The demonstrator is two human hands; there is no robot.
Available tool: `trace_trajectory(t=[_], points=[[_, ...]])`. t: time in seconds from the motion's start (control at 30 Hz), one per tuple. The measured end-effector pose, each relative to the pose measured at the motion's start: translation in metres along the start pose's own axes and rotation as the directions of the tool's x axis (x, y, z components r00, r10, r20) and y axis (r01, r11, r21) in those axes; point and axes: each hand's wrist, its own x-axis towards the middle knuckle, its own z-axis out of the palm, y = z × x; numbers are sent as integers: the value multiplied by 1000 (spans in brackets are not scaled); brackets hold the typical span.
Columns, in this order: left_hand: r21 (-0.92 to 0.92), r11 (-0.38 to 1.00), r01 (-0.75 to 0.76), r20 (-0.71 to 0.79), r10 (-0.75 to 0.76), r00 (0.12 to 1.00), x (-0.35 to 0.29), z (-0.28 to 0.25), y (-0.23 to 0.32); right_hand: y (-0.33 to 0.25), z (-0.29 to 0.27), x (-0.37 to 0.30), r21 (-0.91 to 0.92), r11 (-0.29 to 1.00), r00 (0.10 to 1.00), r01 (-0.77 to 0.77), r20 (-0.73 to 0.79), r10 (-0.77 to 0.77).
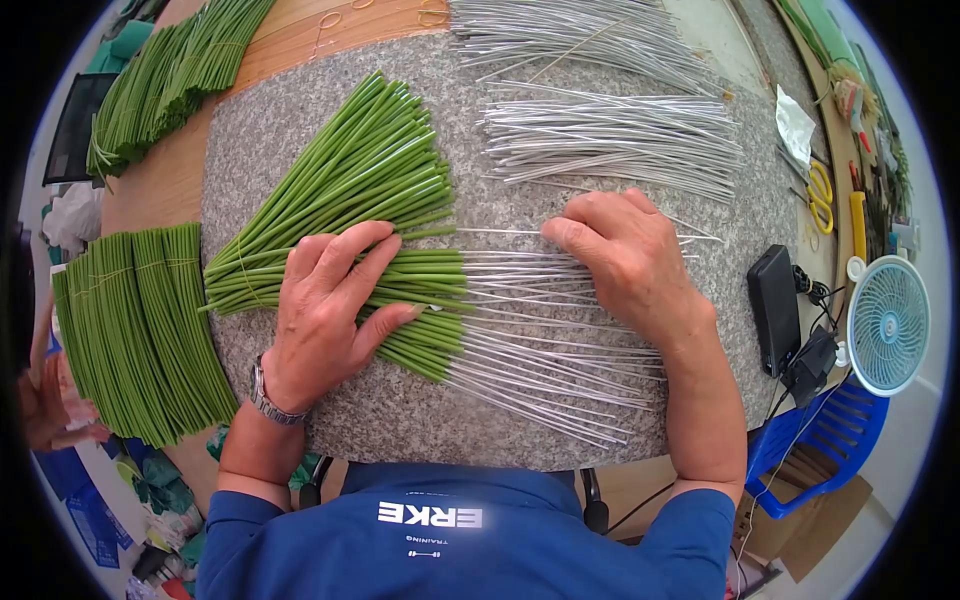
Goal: Inserting thin metal rods into green flexible plastic tubes at an assembly table.
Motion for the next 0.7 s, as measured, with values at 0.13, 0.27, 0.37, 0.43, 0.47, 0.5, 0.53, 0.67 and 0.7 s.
trace_trajectory(t=[0.13, 0.27, 0.37, 0.43, 0.47, 0.5, 0.53, 0.67, 0.7], points=[[-11, 1000, 0, -3, 0, 1000, 1, 1, 1, -5, 0, 2, 17, 999, 999, 43, -1, -43], [-18, 1000, -4, 2, 4, 1000, 4, 0, 3, -28, 10, 12, 60, 995, 997, 79, -30, -77], [2, 1000, 10, 6, -10, 1000, 2, -1, 1, -40, 25, 19, 74, 990, 992, 121, -33, -119], [10, 1000, -10, -15, 11, 1000, 1, -2, 0, -42, 28, 21, 77, 989, 990, 128, -76, -122], [21, 999, -31, -34, 32, 999, 1, -1, -1, -38, 23, 17, 34, 997, 993, 73, -91, -69], [17, 999, -37, -41, 38, 998, 1, 0, -2, -31, 17, 12, -7, 1000, 994, 18, -109, -19], [18, 999, -34, -42, 34, 999, 1, 0, -1, -22, 14, 7, -10, 998, 986, -62, -158, 60], [6, 999, -40, -32, 40, 999, 2, 0, -1, 8, 0, -4, -158, 941, 935, -298, -245, 255], [1, 999, -40, -37, 40, 998, 1, 1, -2, 14, 0, -7, -137, 937, 935, -321, -200, 292]])
